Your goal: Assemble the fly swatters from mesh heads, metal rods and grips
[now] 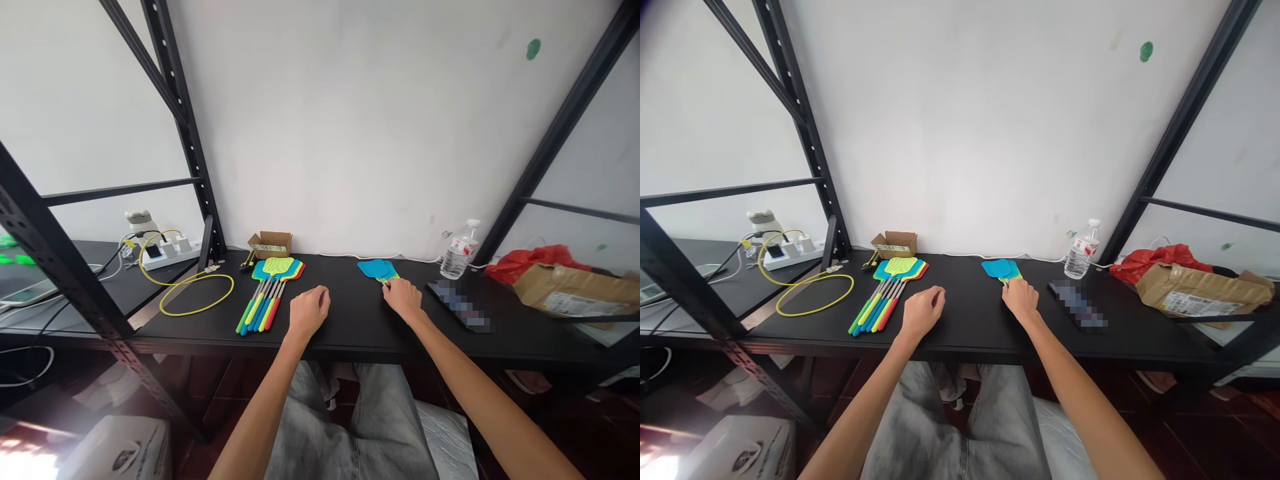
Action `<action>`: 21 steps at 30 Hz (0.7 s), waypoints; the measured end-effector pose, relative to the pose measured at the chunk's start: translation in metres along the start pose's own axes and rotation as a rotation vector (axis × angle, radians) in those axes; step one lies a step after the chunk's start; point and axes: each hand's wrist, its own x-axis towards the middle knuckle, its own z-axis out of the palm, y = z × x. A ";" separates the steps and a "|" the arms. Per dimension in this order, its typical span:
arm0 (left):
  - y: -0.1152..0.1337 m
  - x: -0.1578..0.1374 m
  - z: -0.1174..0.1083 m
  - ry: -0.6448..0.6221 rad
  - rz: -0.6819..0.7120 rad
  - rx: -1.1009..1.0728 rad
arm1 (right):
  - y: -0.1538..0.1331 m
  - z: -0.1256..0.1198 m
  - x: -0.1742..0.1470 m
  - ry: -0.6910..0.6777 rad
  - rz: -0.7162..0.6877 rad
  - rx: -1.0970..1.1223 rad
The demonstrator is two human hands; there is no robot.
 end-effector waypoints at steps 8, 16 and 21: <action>-0.005 0.002 0.012 0.197 -0.362 0.386 | -0.034 0.001 -0.026 0.154 -0.162 0.043; -0.006 0.000 0.014 0.155 -0.348 0.361 | -0.055 0.012 -0.046 0.166 -0.299 0.177; -0.008 0.000 0.012 0.127 -0.313 0.380 | -0.052 0.013 -0.046 0.156 -0.341 0.188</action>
